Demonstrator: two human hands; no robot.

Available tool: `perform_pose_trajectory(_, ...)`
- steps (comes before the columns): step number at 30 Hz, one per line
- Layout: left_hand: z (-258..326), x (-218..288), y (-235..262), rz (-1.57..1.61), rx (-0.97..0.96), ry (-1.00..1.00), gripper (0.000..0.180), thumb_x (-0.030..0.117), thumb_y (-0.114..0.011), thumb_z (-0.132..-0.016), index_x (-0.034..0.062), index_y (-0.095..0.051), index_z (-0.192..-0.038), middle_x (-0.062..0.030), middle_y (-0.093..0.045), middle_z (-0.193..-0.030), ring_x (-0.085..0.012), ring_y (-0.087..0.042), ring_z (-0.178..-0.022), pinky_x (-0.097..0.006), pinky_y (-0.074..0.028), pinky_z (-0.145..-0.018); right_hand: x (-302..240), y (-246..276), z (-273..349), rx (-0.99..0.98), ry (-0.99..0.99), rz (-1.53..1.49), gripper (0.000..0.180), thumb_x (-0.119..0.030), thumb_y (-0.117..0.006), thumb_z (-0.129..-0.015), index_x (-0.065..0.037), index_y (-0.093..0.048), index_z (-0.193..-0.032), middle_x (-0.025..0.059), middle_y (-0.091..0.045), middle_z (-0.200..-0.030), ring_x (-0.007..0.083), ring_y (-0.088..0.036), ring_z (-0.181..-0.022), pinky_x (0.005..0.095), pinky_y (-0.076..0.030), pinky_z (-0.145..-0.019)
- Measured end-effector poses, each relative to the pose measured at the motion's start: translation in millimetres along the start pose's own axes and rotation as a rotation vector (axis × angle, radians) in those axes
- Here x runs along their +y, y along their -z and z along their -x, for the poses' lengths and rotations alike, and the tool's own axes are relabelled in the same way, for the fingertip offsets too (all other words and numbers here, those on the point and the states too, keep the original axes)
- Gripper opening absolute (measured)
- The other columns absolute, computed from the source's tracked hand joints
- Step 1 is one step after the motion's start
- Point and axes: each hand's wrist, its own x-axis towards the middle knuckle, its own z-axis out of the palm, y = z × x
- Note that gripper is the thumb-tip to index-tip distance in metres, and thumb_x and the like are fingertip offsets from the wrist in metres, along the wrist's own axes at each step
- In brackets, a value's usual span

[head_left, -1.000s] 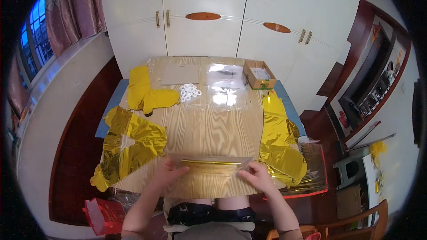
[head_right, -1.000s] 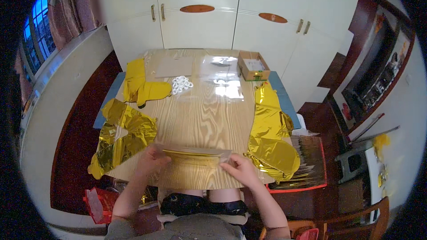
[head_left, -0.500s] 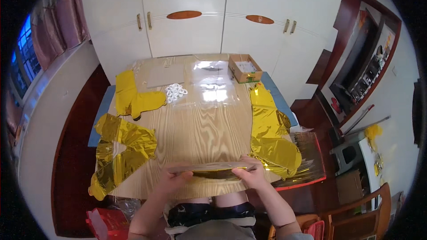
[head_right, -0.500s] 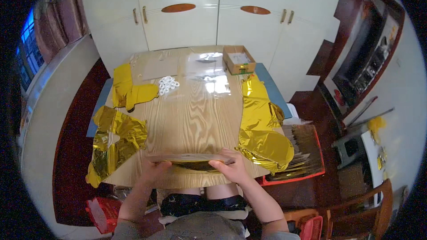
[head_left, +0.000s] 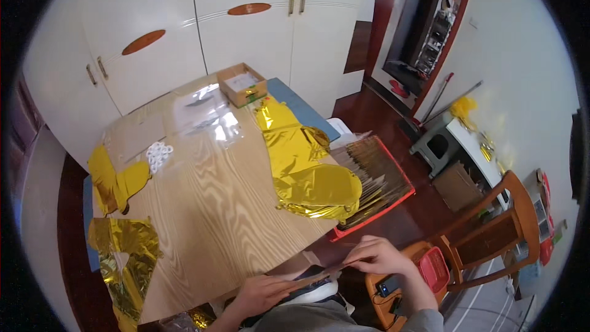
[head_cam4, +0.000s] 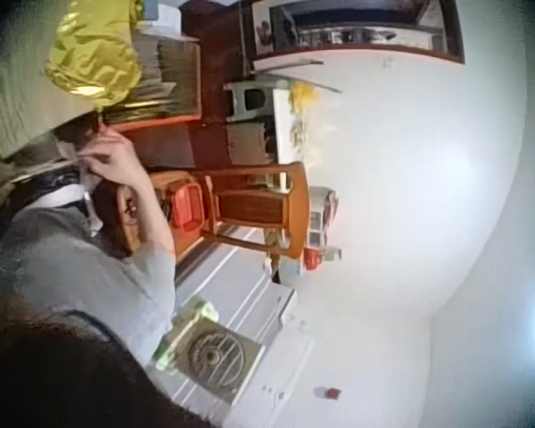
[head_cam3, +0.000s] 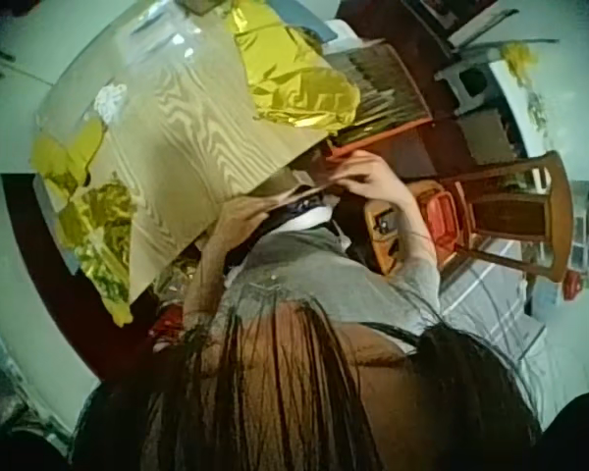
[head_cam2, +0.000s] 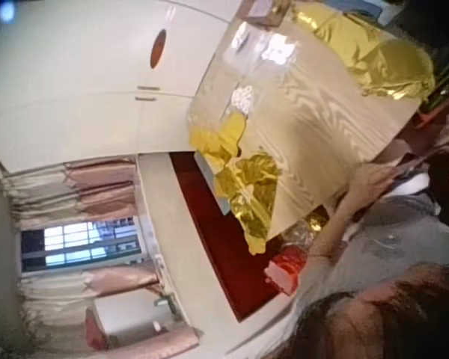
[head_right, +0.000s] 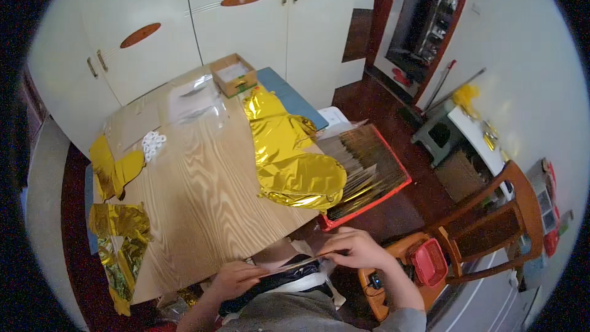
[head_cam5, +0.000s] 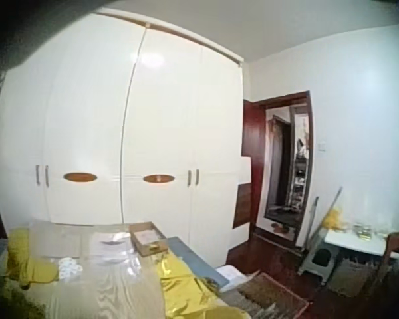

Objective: Folding and organizing gold foil star-shaped balloons at a workbench.

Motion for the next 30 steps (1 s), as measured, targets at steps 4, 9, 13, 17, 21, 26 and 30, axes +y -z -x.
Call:
perform_pose_trajectory(4,-12.7,-9.0,-55.2,-0.016,-0.027,-0.079,0.036,0.026,-0.075,-0.078,0.0065,-0.07,-0.108,-0.0098,-0.07,-0.101,-0.025,-0.068,-0.087,-0.035,-0.054,-0.076,-49.4,18.3,7.4,-0.165,-0.069,0.476,0.019,-0.024,-0.074,-0.078,-0.019,-0.074,-0.095,-0.0031,-0.068,-0.081,0.0176,-0.058,-0.073,0.0318,-0.052,-0.062)
perform_pose_trajectory(9,-39.1,10.5,-54.5,-0.038,0.07,-0.146,0.063,0.03,-0.078,-0.073,0.0055,-0.059,-0.127,-0.0105,-0.06,-0.127,-0.026,-0.06,-0.111,-0.038,-0.048,-0.091,-18.7,51.2,8.9,-0.169,0.0,0.749,0.026,-0.02,-0.068,-0.067,-0.021,-0.072,-0.092,-0.0068,-0.065,-0.079,0.0163,-0.059,-0.075,0.03,-0.052,-0.057)
perform_pose_trajectory(13,-16.9,-6.6,-54.6,-0.016,0.095,-0.035,0.05,0.021,-0.074,-0.077,0.0033,-0.061,-0.123,-0.0129,-0.062,-0.122,-0.0277,-0.061,-0.11,-0.038,-0.047,-0.091,34.3,114.1,24.4,0.158,-0.063,0.955,0.033,-0.01,-0.065,-0.068,-0.022,-0.074,-0.097,-0.0051,-0.071,-0.089,0.0174,-0.055,-0.069,0.029,-0.05,-0.059)
perform_pose_trajectory(17,-4.4,-6.4,-53.1,0.025,0.109,0.039,0.044,0.016,-0.074,-0.077,0.0018,-0.063,-0.118,-0.0132,-0.063,-0.12,-0.0285,-0.061,-0.108,-0.038,-0.047,-0.091,86.3,132.7,25.1,0.118,-0.171,1.069,0.029,-0.007,-0.066,-0.068,-0.023,-0.075,-0.091,-0.0073,-0.069,-0.085,0.0173,-0.056,-0.078,0.0312,-0.052,-0.063)
perform_pose_trajectory(21,3.9,-7.6,-51.3,0.028,0.145,0.085,0.041,0.013,-0.073,-0.078,0.0017,-0.064,-0.116,-0.0133,-0.064,-0.117,-0.029,-0.062,-0.104,-0.037,-0.048,-0.09,116.8,129.7,19.5,0.09,-0.223,1.08,0.024,-0.009,-0.069,-0.068,-0.023,-0.074,-0.086,-0.0079,-0.068,-0.083,0.0174,-0.056,-0.082,0.031,-0.053,-0.065)
perform_pose_trajectory(26,13.9,-12.2,-50.6,0.044,0.175,0.139,0.038,0.013,-0.073,-0.079,0.0035,-0.065,-0.115,-0.0123,-0.064,-0.116,-0.0288,-0.062,-0.103,-0.036,-0.049,-0.09,119.7,143.2,12.6,0.138,-0.181,1.075,0.022,-0.012,-0.071,-0.067,-0.023,-0.074,-0.085,-0.0079,-0.067,-0.085,0.0171,-0.056,-0.082,0.0306,-0.052,-0.065)
perform_pose_trajectory(30,14.4,-12.9,-56.0,0.049,0.15,0.143,0.037,0.013,-0.073,-0.079,0.0046,-0.065,-0.114,-0.0113,-0.065,-0.114,-0.0282,-0.062,-0.103,-0.036,-0.049,-0.09,135.4,142.3,9.6,-0.01,-0.258,1.128,0.022,-0.015,-0.07,-0.071,-0.026,-0.075,-0.09,-0.009,-0.067,-0.086,0.0165,-0.056,-0.085,0.0323,-0.053,-0.066)
